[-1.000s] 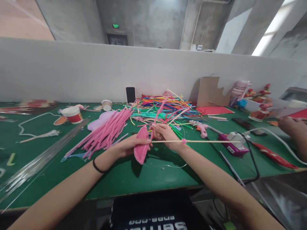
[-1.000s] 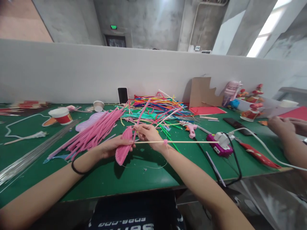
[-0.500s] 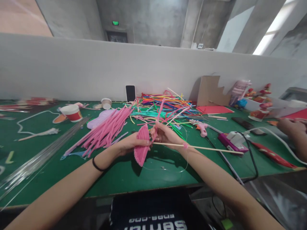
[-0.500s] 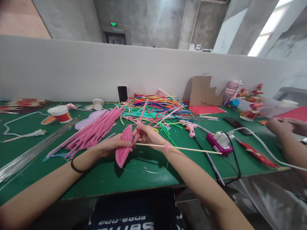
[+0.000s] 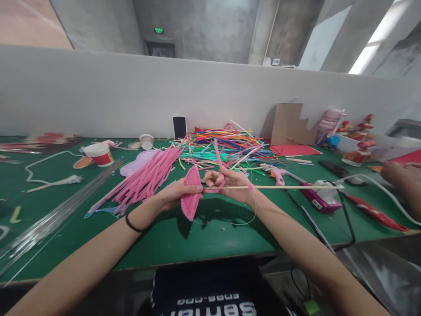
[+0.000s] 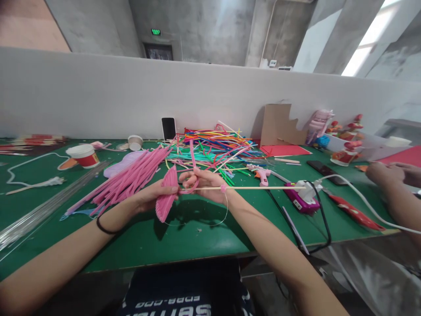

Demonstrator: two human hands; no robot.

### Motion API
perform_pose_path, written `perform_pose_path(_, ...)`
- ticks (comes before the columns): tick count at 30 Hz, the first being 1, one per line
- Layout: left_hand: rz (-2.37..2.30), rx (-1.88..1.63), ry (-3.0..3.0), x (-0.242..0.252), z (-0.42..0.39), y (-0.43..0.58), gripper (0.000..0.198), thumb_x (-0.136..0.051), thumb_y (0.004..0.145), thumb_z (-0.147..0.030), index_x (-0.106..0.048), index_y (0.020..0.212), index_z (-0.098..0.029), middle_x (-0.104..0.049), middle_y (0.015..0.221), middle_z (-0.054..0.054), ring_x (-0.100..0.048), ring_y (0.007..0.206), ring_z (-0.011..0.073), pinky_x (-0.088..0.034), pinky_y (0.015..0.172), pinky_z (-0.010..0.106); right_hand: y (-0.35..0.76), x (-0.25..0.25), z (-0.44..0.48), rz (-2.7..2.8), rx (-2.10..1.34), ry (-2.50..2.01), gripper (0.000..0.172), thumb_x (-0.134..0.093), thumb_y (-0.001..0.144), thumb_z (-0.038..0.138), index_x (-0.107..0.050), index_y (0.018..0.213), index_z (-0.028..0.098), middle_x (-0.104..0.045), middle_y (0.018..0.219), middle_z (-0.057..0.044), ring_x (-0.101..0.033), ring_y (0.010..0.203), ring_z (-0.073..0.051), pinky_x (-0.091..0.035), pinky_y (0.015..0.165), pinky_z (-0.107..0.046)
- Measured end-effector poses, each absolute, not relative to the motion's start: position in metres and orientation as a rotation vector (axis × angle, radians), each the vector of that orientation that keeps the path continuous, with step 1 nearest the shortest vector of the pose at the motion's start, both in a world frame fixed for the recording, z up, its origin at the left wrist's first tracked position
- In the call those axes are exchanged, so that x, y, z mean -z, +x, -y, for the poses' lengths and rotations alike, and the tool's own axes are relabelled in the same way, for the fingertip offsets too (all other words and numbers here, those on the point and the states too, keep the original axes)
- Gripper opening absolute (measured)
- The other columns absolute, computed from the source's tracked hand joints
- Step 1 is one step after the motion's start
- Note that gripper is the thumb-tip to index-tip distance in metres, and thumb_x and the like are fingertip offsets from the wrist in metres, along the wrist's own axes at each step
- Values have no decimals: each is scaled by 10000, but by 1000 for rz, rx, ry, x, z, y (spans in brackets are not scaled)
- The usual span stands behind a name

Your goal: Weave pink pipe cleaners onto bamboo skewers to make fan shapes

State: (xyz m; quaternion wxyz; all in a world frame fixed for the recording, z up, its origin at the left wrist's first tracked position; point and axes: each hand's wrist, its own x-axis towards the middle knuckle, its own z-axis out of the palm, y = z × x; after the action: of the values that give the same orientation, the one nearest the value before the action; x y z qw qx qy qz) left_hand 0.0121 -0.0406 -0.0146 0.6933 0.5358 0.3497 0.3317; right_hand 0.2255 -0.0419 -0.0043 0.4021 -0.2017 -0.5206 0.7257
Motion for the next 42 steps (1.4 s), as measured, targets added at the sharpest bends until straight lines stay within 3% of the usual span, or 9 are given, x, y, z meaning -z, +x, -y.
perform_pose_path(4,-772,-732,1219,16,39,7,405,-874,621,-326,-756,985,-194,-750,921,89,-675,677,168,-543,634,256,227,4,41,1446,-1812,-491,347,-741,744,484,-736,613,163,-682,1025,-90,-640,939,-212,-494,884,-358)
perform_pose_path(8,-777,-802,1215,17,38,5,312,-882,607,-298,-763,869,-178,-753,849,90,-676,677,189,-550,641,271,227,8,38,1460,-1946,-441,336,-688,799,428,-748,635,141,-697,1094,-106,-656,953,-218,-492,909,-344)
perform_pose_path(11,-748,-790,1218,16,37,4,321,-879,625,-278,-755,901,-168,-762,909,90,-696,756,194,-553,687,255,227,14,33,1384,-2014,-469,316,-660,820,391,-749,674,125,-700,1135,-110,-659,963,-206,-506,877,-304)
perform_pose_path(14,-741,-724,1238,14,36,1,381,-879,636,-276,-743,968,-148,-761,841,79,-688,700,173,-545,644,236,226,19,28,1247,-2010,-678,274,-625,860,350,-754,787,119,-738,995,-98,-669,851,-159,-519,792,-256)
perform_pose_path(17,-763,-677,1256,13,35,-1,355,-892,621,-283,-738,901,-129,-735,716,59,-657,605,147,-531,585,220,223,23,24,1161,-1972,-878,232,-585,908,283,-744,883,116,-738,807,-63,-664,727,-125,-522,708,-222)
perform_pose_path(23,-754,-733,1247,11,35,0,337,-908,590,-333,-727,791,-132,-716,696,47,-647,600,136,-527,561,208,221,24,22,1075,-1907,-1052,213,-570,924,247,-730,862,121,-722,735,-37,-624,588,-92,-479,491,-171)
perform_pose_path(28,-803,-717,1274,9,36,-1,344,-894,594,-363,-721,783,-133,-706,703,40,-640,603,134,-529,569,217,222,20,21,912,-1766,-1045,215,-600,919,296,-715,842,132,-695,692,-17,-621,548,-86,-496,467,-167)
perform_pose_path(33,-822,-683,1337,8,41,1,358,-893,584,-265,-698,868,-169,-723,742,5,-654,669,136,-528,623,213,222,16,23,909,-1743,-789,219,-611,933,322,-717,903,133,-577,542,47,-439,373,-18,-327,331,-102)
perform_pose_path(42,-729,-438,1441,5,53,9,308,-857,650,-286,-687,875,-164,-755,832,42,-695,688,172,-572,639,274,212,15,32,981,-1791,-682,202,-615,939,307,-705,859,144,-689,652,-2,-624,510,-50,-474,455,-97)
